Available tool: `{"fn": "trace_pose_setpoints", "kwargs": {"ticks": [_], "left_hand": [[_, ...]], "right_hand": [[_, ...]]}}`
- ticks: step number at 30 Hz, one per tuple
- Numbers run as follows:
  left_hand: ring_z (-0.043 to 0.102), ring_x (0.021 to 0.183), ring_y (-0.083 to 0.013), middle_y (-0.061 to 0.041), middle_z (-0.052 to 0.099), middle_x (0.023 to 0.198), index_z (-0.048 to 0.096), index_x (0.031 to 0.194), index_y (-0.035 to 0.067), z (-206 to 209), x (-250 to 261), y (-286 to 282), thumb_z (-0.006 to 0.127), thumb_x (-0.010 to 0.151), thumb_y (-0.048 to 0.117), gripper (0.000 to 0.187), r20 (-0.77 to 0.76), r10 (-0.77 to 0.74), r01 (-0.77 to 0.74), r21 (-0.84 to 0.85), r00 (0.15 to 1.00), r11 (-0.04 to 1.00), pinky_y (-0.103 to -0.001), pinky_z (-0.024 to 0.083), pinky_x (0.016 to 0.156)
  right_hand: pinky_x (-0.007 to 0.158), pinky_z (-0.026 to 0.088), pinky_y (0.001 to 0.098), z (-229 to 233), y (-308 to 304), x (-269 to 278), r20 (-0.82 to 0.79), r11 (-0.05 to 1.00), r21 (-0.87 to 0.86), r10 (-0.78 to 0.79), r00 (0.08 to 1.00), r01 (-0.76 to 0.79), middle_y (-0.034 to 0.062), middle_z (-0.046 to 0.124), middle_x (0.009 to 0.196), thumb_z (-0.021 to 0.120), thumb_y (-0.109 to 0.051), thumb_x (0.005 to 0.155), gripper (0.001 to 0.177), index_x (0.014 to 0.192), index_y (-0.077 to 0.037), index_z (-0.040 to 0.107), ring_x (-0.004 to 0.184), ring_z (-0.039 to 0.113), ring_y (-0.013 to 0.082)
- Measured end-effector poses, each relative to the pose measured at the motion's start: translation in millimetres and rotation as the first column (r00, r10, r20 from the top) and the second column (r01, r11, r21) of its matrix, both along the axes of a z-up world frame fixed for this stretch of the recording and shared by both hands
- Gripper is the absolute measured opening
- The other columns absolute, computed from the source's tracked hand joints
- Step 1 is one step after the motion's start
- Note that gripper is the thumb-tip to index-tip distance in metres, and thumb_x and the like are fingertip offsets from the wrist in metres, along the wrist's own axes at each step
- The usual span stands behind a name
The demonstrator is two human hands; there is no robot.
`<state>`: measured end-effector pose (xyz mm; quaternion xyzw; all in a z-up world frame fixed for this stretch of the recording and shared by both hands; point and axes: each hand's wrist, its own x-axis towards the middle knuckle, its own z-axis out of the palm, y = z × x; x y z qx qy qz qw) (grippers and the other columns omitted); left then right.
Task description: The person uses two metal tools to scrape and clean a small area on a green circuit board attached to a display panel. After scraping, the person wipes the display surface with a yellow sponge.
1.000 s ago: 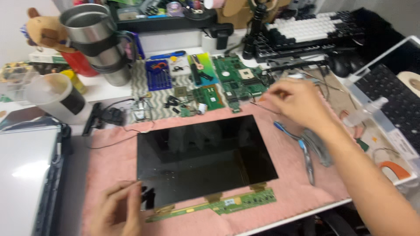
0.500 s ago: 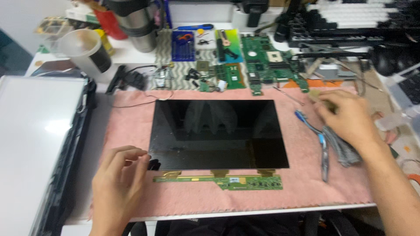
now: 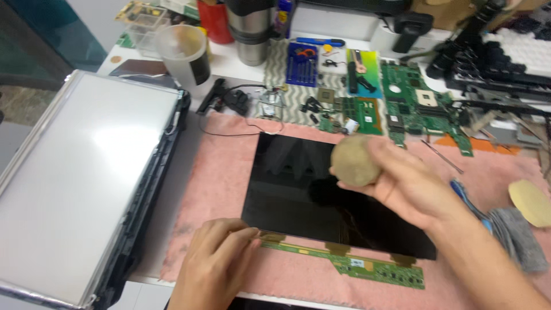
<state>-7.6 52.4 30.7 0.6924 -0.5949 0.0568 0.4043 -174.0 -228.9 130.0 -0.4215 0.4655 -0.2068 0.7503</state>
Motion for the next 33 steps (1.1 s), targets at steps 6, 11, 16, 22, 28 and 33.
{"fn": "trace_pose_setpoints", "kwargs": {"ticks": [6,11,16,22,28,33], "left_hand": [[0.072,0.122,-0.0339,-0.013,0.075,0.131,0.076,0.126,0.009,-12.0,12.4,11.7,0.071,0.113,0.026,0.023,-0.044,0.009,-0.009,0.0,0.999,1.0,-0.047,0.057,0.101],[0.073,0.124,-0.0329,-0.009,0.08,0.132,0.08,0.123,0.01,-27.8,15.0,13.3,0.075,0.11,0.027,0.022,-0.022,0.022,-0.023,-0.04,1.0,0.999,-0.046,0.06,0.106],[0.078,0.12,-0.0274,-0.008,0.085,0.12,0.081,0.115,0.008,-29.3,16.0,13.5,0.078,0.109,0.026,0.019,0.0,0.031,-0.031,-0.075,1.0,0.997,-0.04,0.061,0.097],[0.08,0.114,-0.0305,-0.01,0.086,0.118,0.08,0.115,0.002,-33.7,18.5,13.6,0.086,0.107,0.023,0.023,0.1,0.003,0.011,-0.147,0.995,0.989,-0.04,0.065,0.098],[0.08,0.113,-0.0334,-0.013,0.084,0.12,0.078,0.116,0.002,-27.2,17.6,14.1,0.084,0.109,0.024,0.024,0.165,0.0,0.024,-0.145,0.986,0.989,-0.042,0.063,0.091],[0.074,0.116,-0.0317,-0.007,0.079,0.119,0.076,0.128,0.002,-39.5,13.0,15.5,0.08,0.112,0.044,0.045,0.183,-0.023,0.031,-0.039,0.983,0.999,-0.044,0.056,0.093]], "right_hand": [[0.074,0.043,0.0274,-64.2,-23.1,48.8,-0.407,0.558,-0.625,0.365,0.838,-0.546,-0.0048,0.063,0.085,0.08,-0.032,0.111,0.024,0.101,-0.01,0.078,0.079,0.055,0.0065],[0.079,0.048,0.0269,-89.4,-48.8,106.0,-0.301,0.665,-0.517,0.448,0.841,-0.539,-0.0038,0.071,0.102,0.074,-0.033,0.113,0.021,0.118,-0.013,0.075,0.091,0.061,0.0078],[0.073,0.048,0.0246,-72.9,-51.9,134.4,-0.303,0.715,-0.459,0.432,0.849,-0.527,-0.0053,0.08,0.112,0.071,-0.033,0.112,0.028,0.135,-0.018,0.078,0.09,0.064,0.0061],[0.087,0.048,0.0283,-75.4,-37.7,127.6,-0.45,0.222,-0.821,0.315,0.836,-0.526,-0.0067,0.078,0.103,0.077,-0.032,0.109,0.024,0.124,-0.015,0.085,0.093,0.062,0.0087],[0.115,0.06,0.0485,-102.5,-8.7,127.8,-0.439,-0.301,-0.892,0.404,0.803,-0.336,0.0127,0.086,0.137,0.073,0.005,0.102,0.036,0.135,-0.004,0.083,0.129,0.082,0.0345],[0.133,0.046,0.0516,-127.3,7.8,123.9,-0.614,-0.413,-0.767,0.247,0.75,-0.492,0.0259,0.069,0.161,0.062,0.001,0.107,0.045,0.151,0.004,0.069,0.153,0.064,0.0397]]}}
